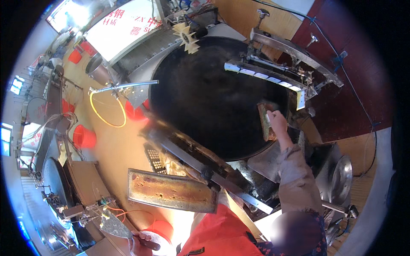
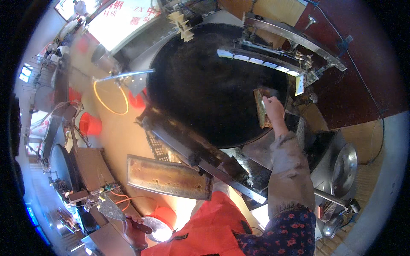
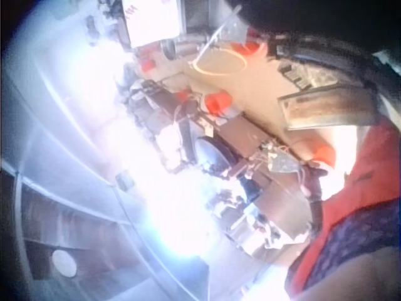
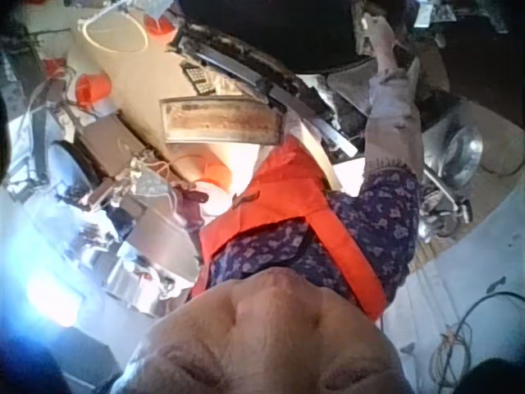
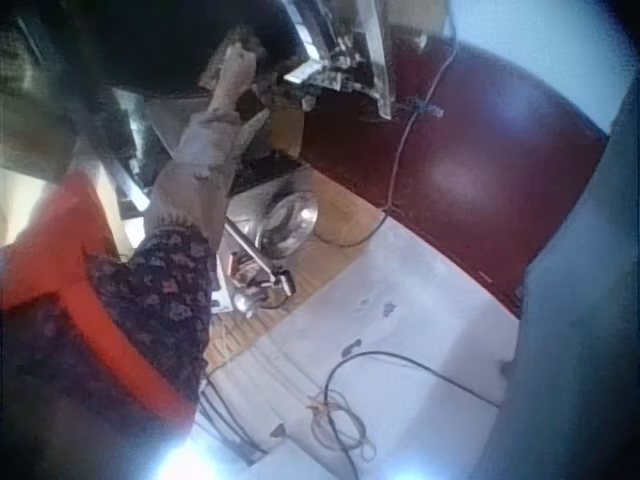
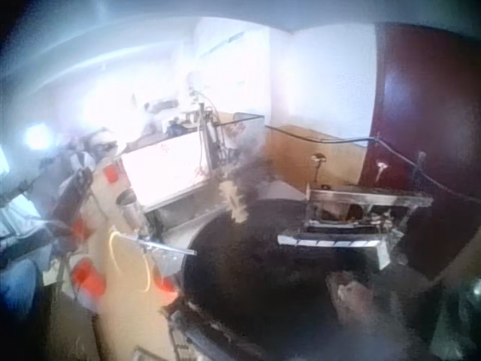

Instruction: The person scrapes residue from a large flat griddle, then moves to a table to handle a large sheet of dough, folding and placing it. They then knead dough in a metal bowl and operate a control panel on a machine. Another person is visible working nearby.

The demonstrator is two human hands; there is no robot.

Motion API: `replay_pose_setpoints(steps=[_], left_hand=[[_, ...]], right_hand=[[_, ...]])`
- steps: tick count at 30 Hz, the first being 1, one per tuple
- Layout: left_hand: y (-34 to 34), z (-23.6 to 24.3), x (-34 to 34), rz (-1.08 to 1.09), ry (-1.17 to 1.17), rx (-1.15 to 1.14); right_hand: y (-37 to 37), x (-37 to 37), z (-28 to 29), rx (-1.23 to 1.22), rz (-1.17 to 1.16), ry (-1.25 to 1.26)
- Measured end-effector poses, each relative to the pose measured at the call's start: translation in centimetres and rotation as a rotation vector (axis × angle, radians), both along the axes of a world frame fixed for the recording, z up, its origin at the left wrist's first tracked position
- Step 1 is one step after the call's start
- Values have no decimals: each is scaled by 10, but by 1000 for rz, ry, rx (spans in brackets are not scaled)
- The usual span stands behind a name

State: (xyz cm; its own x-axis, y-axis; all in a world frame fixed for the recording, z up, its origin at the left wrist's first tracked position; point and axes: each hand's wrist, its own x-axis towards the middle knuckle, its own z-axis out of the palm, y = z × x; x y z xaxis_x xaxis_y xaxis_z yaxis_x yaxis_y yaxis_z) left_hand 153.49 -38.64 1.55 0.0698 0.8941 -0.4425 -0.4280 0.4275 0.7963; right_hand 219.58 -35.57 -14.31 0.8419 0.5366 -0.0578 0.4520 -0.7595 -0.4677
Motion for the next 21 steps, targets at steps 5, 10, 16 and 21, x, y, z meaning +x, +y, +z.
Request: replay_pose_setpoints(steps=[5,10,16,21], left_hand=[[12,3,-16,38,-10,34],[16,6,-35,15,-13,94],[10,6,-53,116,-23,57],[7,9,-62,129,39,85]], right_hand=[[19,-95,0,-17,6,22],[48,-163,-1,-1,17,42],[78,-217,1,-24,5,96],[104,-254,2,-13,15,137]])
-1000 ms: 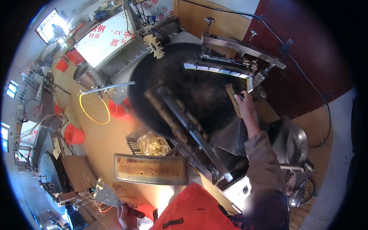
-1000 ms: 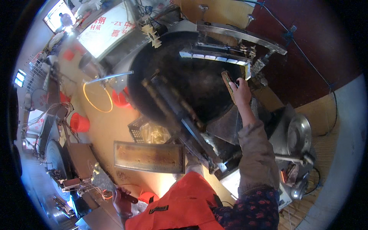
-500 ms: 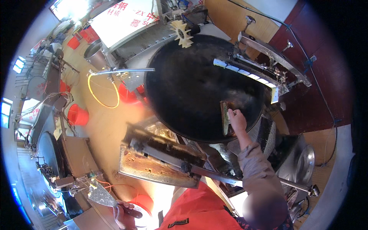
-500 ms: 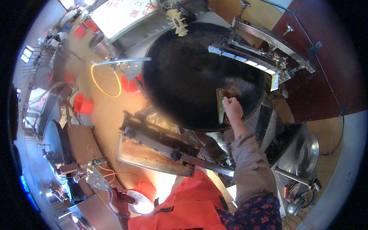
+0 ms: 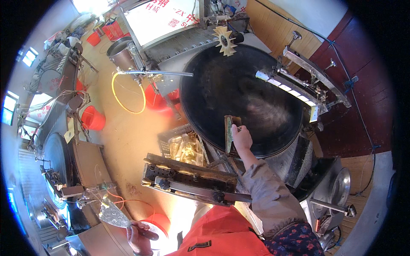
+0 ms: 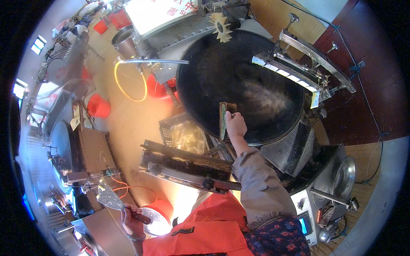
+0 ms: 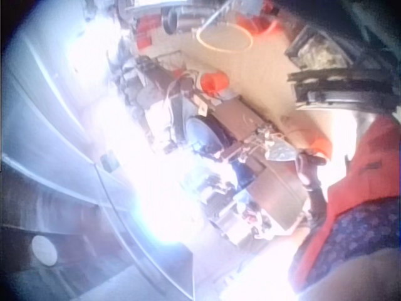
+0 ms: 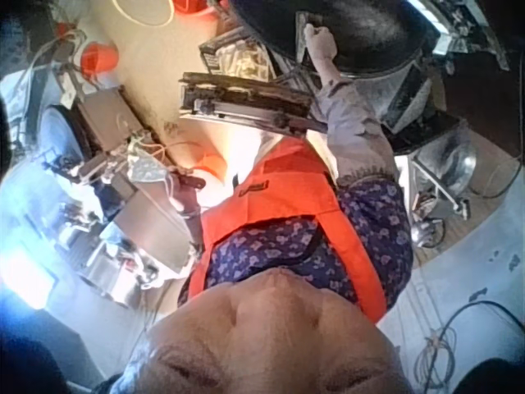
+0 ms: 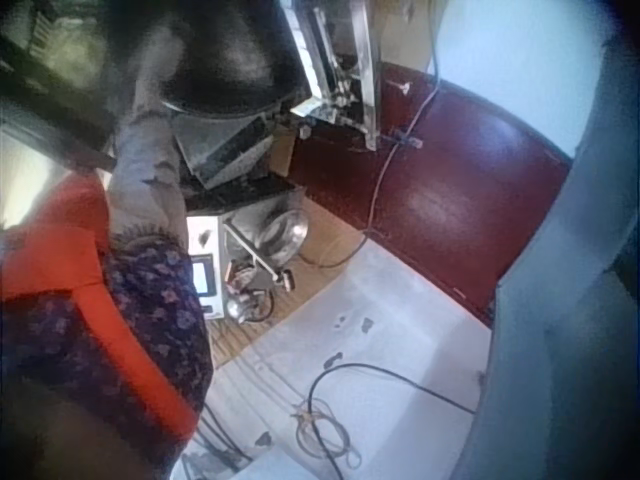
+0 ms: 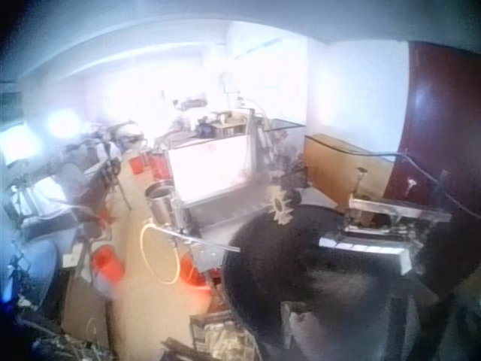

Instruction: The person scrapes residue from a large flat griddle, then moves to a table to handle a large sheet of dough, folding and placing it. They then knead dough in a metal bowl and operate a control panel on a machine. Another person is visible working nearby.

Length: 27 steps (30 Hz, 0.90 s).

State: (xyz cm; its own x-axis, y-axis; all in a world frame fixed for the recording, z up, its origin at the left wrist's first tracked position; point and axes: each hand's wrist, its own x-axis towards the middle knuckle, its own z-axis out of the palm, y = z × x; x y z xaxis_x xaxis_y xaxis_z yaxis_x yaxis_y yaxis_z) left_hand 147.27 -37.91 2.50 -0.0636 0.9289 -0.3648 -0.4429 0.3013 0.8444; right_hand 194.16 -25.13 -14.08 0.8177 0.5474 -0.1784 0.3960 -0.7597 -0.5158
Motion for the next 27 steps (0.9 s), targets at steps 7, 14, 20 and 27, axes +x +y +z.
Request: replay_pose_setpoints(steps=[7,14,20,27], left_hand=[[-5,7,-6,-1,-30,5],[-13,9,-2,-25,133,61],[-16,12,8,19,134,38],[-6,0,17,-36,116,34]], right_hand=[[20,-26,3,21,19,39],[45,-47,1,99,32,41],[69,-63,6,126,167,121],[-44,68,3,93,25,141]])
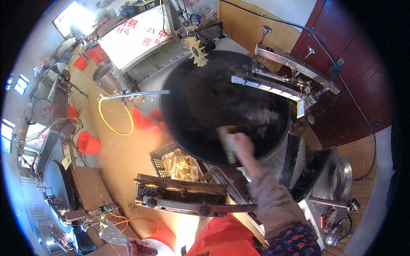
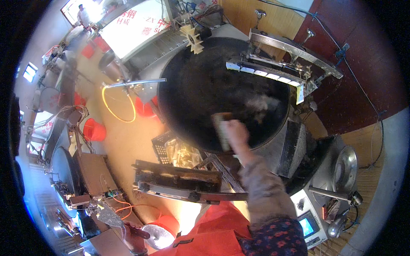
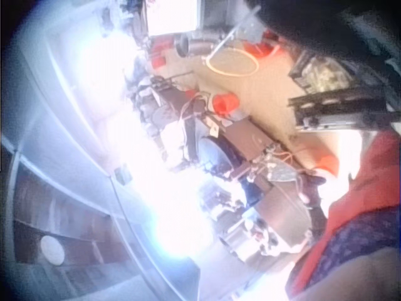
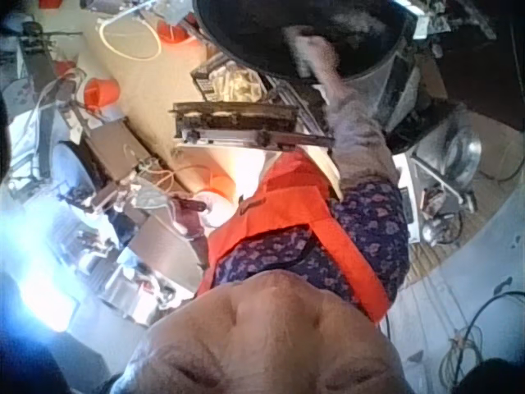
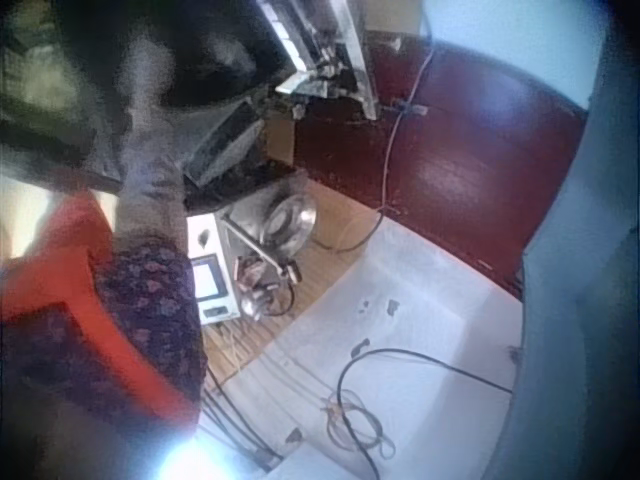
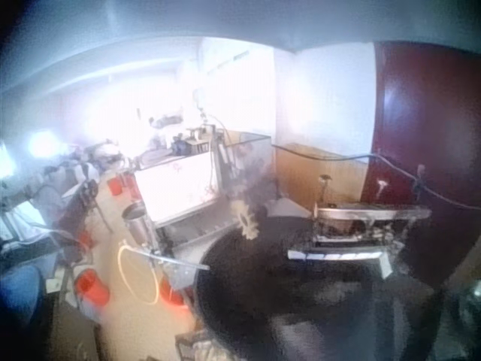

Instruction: The person scrapes residue from a large flat griddle, then moves to a table to handle a large sheet of dough, folding and placing it. They then knead dough in a metal bowl and operate a control panel on a machine. Another person is visible working nearby.

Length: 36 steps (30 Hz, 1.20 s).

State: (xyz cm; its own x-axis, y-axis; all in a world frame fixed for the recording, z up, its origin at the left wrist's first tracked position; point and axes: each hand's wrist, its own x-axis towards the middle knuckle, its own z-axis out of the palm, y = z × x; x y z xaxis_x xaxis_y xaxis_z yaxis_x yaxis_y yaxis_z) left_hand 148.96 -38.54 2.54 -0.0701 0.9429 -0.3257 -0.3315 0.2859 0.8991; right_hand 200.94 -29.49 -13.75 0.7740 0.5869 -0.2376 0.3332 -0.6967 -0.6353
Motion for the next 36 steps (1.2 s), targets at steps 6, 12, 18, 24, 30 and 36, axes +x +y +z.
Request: replay_pose_setpoints(steps=[6,12,18,24,30,36], left_hand=[[4,3,-9,-53,-93,-174],[9,4,-3,54,-66,-209],[18,3,4,64,61,-89],[20,-11,5,93,-13,-50],[13,-1,2,136,-2,-131],[15,12,16,79,-30,-172]], right_hand=[[-46,143,5,-109,-403,-208],[84,67,-18,-44,-99,-220],[108,-2,-3,-9,-77,-172],[132,-23,-4,19,-88,-161],[148,-45,-9,31,-52,-99],[158,-62,-11,52,-2,-85]])
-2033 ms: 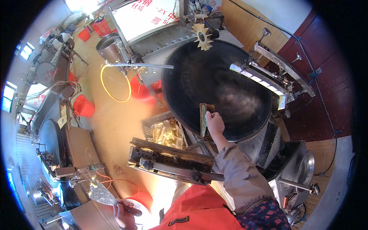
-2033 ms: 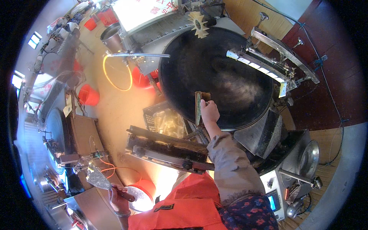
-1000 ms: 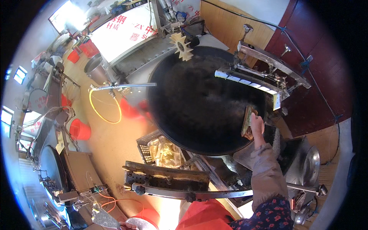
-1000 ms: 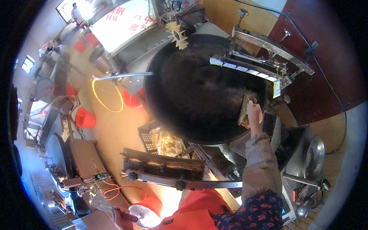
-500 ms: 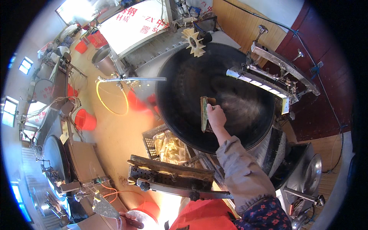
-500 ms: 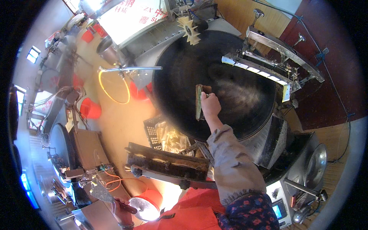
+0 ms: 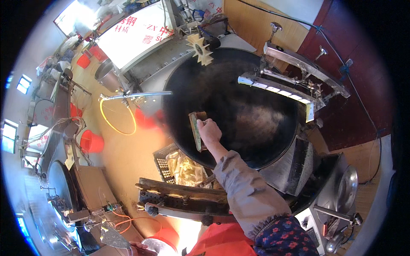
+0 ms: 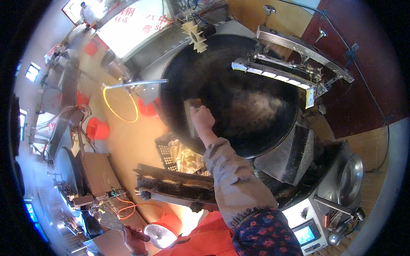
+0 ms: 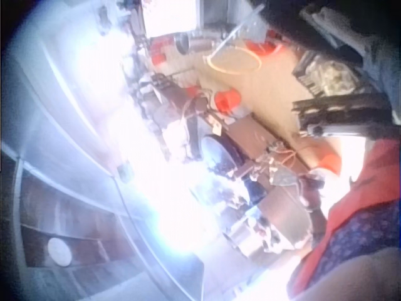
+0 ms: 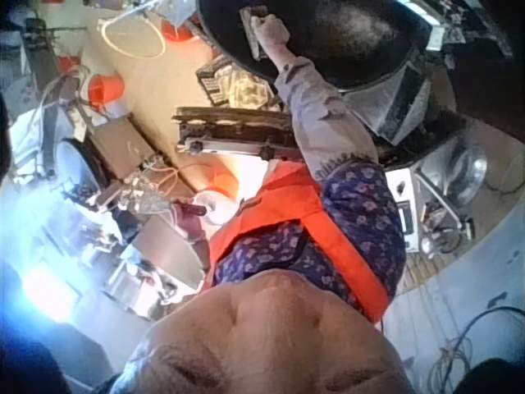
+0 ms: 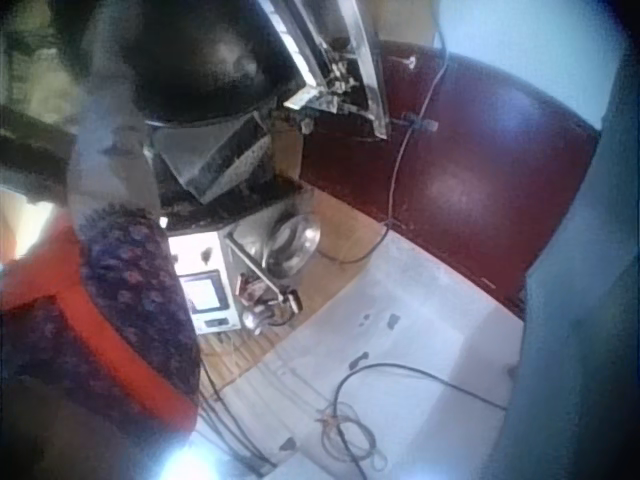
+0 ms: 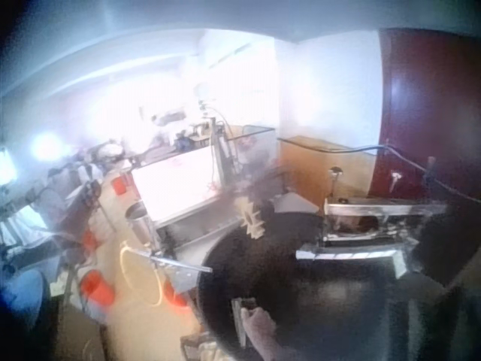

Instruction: The person scrapes residue from a large flat griddle, then moves to a table to handle a large sheet of dough, folding and placing it. They then knead dough in a metal bowl and operate a control panel on a machine. Another person is visible working nearby.

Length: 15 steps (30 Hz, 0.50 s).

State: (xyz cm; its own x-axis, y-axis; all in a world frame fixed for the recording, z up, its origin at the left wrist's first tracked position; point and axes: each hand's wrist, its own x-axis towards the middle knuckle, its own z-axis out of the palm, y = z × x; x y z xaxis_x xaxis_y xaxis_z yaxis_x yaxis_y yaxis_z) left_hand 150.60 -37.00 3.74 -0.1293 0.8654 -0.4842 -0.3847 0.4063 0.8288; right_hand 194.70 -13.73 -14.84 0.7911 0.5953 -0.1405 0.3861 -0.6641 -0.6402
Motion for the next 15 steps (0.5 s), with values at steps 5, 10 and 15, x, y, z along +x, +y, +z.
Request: replay_pose_setpoints(steps=[5,10,15], left_hand=[[5,0,14,-3,20,-14],[5,-12,4,-39,-12,-35],[3,-15,-3,-17,20,-67]], right_hand=[[-59,102,1,3,59,40],[-172,257,15,-29,-526,-124],[-71,242,-1,22,-280,-86]])
